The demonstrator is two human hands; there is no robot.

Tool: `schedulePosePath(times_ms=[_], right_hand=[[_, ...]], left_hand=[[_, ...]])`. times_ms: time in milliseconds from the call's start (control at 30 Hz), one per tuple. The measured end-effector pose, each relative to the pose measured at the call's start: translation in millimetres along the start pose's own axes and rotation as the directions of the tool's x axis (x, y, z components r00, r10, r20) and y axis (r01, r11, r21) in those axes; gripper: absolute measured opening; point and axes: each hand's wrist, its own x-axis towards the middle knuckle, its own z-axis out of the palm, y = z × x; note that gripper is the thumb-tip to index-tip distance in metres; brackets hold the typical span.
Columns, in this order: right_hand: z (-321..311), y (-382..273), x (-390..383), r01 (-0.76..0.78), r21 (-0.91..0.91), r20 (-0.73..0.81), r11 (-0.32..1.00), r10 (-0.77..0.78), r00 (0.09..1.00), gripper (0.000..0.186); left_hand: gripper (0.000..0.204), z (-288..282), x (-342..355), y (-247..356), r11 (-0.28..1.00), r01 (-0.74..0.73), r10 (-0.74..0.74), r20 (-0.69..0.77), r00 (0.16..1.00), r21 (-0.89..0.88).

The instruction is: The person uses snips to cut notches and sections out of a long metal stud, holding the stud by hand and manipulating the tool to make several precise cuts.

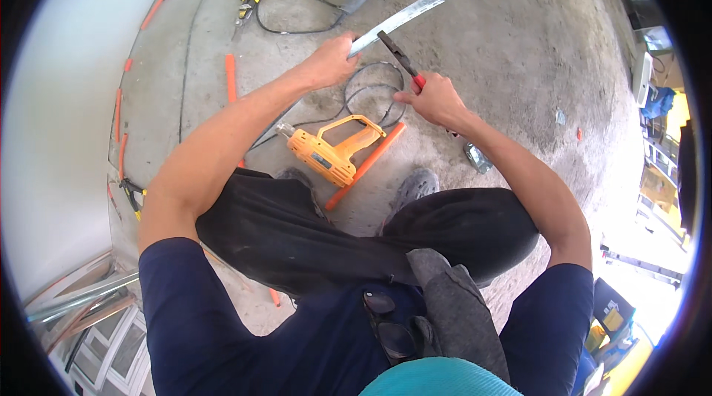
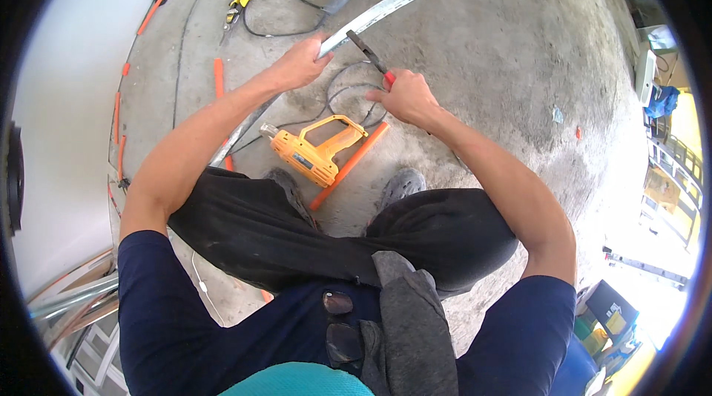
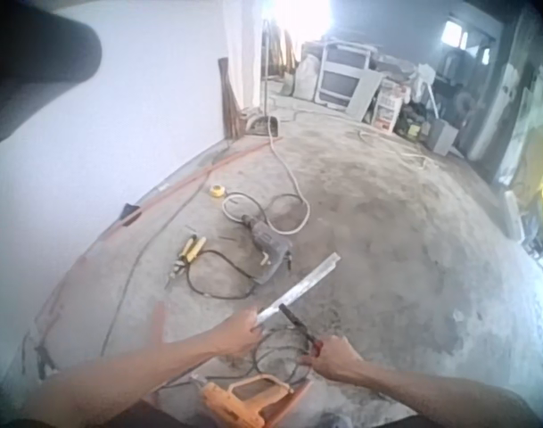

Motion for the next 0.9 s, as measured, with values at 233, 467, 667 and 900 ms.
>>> schedulePosePath(times_ms=[233, 467, 667, 900], right_hand=[[10, 12, 5, 0.144, 0.098, -0.108, 0.985, -0.134, 0.985, 0.037], [16, 13, 2, 0.19, 0.138, -0.112, 0.972, -0.175, 0.978, 0.032], [16, 9, 3, 0.165, 0.13, -0.093, 0.978, -0.154, 0.984, 0.032], [16, 8, 1, 0.18, 0.171, -0.084, 0.969, -0.167, 0.982, 0.032]], left_hand=[[0.031, 0, -3, -5, 1.0, -0.022, 0.023, -0.028, 0.999, 0.011], [0.032, -2, -4, -3, 0.999, -0.024, 0.025, -0.032, 0.999, 0.038], [0.035, -3, -3, -4, 1.0, -0.008, 0.01, -0.035, 0.999, 0.029], [0.038, -4, -2, -1, 0.999, 0.026, -0.028, 0.027, 0.999, 0.04]])
